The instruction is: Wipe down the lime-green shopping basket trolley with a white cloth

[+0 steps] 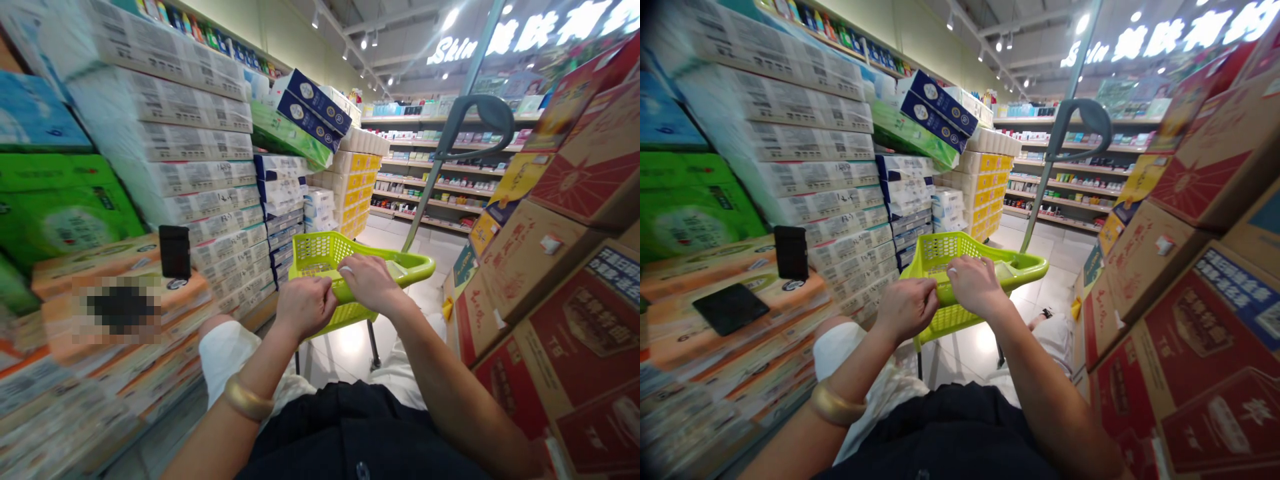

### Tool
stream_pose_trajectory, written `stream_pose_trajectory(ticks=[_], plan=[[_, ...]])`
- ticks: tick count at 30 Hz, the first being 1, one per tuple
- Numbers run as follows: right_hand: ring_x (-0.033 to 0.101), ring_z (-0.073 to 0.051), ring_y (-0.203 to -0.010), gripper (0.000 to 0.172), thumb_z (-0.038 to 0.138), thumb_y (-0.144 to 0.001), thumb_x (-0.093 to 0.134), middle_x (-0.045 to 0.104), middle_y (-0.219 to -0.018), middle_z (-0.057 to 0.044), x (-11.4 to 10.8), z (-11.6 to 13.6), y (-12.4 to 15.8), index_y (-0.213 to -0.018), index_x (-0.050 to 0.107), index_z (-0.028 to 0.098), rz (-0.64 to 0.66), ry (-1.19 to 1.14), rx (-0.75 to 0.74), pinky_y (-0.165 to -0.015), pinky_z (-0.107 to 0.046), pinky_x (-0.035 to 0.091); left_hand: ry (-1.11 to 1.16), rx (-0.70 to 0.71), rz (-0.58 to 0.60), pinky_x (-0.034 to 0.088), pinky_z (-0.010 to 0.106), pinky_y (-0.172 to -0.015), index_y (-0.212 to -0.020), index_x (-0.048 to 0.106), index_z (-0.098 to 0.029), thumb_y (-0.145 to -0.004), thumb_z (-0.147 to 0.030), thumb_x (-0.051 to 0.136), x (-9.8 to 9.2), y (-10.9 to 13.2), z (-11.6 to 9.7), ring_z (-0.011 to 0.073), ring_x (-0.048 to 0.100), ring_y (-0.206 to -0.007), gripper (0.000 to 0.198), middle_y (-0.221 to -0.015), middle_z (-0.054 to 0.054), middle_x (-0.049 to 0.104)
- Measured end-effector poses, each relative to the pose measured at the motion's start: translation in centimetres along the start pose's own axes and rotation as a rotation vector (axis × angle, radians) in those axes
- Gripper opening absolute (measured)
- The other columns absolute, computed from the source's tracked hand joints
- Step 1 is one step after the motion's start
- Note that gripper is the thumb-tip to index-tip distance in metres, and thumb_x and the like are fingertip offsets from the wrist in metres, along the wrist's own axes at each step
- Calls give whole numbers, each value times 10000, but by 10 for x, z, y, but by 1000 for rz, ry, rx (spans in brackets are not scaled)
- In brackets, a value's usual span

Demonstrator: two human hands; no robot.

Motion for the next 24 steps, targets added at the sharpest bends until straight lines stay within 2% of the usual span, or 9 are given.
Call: stream_pose_trajectory(ticks=[3,8,10,12,16,18,24], plan=[[602,-187,-1047,287,292,-968,377,691,-1102,-38,-1,-1,0,-1033,651,235,2,-39,8,-948,-319,350,-5,7,4,330,307,-579,-757,633,-198,-900,-332,333,-1,0,0,191,597,-643,359,-705,53,673],[643,-231,-1005,288,293,-951,389,719,-1053,-62,-13,-46,-1,-1024,662,236,-75,-2,209,-868,-334,398,-4,9,2,341,307,-583,-743,631,-196,-902,-332,340,-2,0,-1,195,597,-642,358,-706,55,672],[649,-239,-995,289,293,-946,392,724,-1032,-70,-14,-56,0,-1021,665,233,-109,21,259,-869,-346,400,1,7,4,346,308,-587,-739,628,-196,-901,-331,347,-2,0,-2,198,599,-644,351,-711,56,675],[644,-231,-1006,286,283,-946,394,719,-1052,-68,-12,-52,1,-1009,667,230,-140,45,238,-897,-350,392,0,1,5,348,308,-589,-742,628,-197,-900,-329,353,-1,0,-2,198,599,-644,344,-714,56,676],[631,-204,-1023,259,273,-949,409,710,-1077,-37,-3,-26,2,-1011,658,240,-137,18,42,-936,-335,374,5,3,12,355,309,-595,-750,631,-198,-900,-322,344,-1,1,0,200,596,-644,346,-708,57,674],[628,-201,-1029,255,279,-951,414,709,-1085,-28,-1,-23,3,-1028,655,247,-136,-16,9,-940,-336,370,13,12,17,359,310,-598,-747,630,-196,-898,-321,341,-1,1,1,201,596,-648,348,-710,58,673],[627,-211,-1041,291,296,-962,388,713,-1081,-37,-9,-52,7,-1053,661,250,-202,-43,196,-969,-383,348,14,14,3,350,311,-589,-726,623,-198,-894,-326,346,-2,1,0,201,594,-641,349,-702,56,669]])
Point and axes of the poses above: each hand's wrist, its own y-axis away from the middle knuckle, its own x-axis out of the palm, z = x × y, the point moved 4 cm from there along -y, towards the middle knuckle
